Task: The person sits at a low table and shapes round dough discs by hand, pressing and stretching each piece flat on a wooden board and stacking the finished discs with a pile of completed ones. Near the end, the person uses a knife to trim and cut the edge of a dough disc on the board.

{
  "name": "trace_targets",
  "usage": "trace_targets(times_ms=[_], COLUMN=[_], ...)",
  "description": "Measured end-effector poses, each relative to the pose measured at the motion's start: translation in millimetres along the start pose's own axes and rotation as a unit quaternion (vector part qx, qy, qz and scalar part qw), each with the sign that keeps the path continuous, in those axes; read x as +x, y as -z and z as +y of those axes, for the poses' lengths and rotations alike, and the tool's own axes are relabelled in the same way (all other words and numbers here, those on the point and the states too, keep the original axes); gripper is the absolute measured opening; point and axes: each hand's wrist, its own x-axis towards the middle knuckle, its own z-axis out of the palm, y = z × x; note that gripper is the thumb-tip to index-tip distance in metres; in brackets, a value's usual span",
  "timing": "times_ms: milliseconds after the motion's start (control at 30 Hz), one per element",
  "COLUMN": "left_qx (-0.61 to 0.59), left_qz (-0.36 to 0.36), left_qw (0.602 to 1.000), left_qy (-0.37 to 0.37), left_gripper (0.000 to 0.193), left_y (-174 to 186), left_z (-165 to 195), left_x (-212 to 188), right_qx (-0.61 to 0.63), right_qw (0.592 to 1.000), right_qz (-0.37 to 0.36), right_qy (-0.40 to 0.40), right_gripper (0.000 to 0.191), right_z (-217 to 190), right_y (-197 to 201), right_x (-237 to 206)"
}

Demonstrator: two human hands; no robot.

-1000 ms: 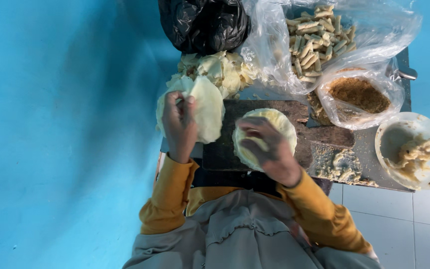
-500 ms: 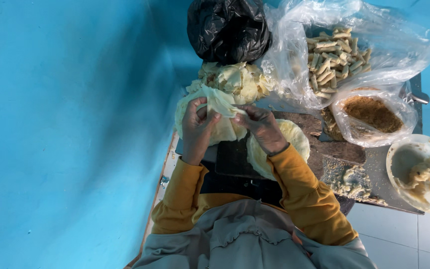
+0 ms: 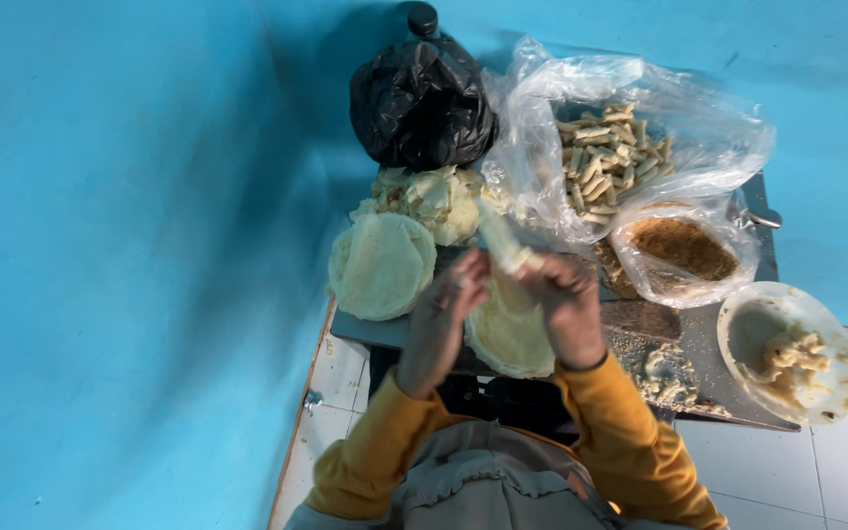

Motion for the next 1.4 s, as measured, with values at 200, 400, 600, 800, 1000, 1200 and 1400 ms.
trace_targets(times_ms=[200, 400, 600, 800, 1000, 1200, 1400], left_qx=[0.101, 0.113, 0.143, 0.291, 0.058, 0.033, 0.162], left_qz=[0.029, -0.006, -0.041, -0.059, -0.070, 0.131, 0.180], left_qw=[0.992, 0.993, 0.985, 0.919, 0.988, 0.986, 0.963], left_qy=[-0.068, -0.044, -0.084, -0.258, -0.127, -0.096, -0.120], left_gripper=[0.039, 0.041, 0.039, 0.035, 0.033, 0.044, 0.042], left_y=[-40, -46, -62, -72, -62, -38, -38], left_z=[-17, -18, -6, 9, -19, -46, -50], left_x=[-19, -28, -35, -38, -40, -23, -31], right_qx=[-0.187, -0.069, 0.003, -0.059, -0.087, -0.017, 0.077], right_qw=[0.977, 0.996, 0.999, 0.997, 0.995, 1.000, 0.980], right_qz=[-0.095, -0.011, 0.036, 0.046, 0.026, -0.005, 0.086], right_qy=[0.040, -0.049, -0.028, -0.021, -0.032, 0.009, -0.163], right_gripper=[0.051, 0.026, 0.028, 0.020, 0.014, 0.013, 0.049], right_z=[-48, -55, -45, -55, -58, -47, -31], right_y=[-8, 2, 3, -4, -5, 6, 16], right_x=[-33, -46, -55, -48, -46, -39, -35])
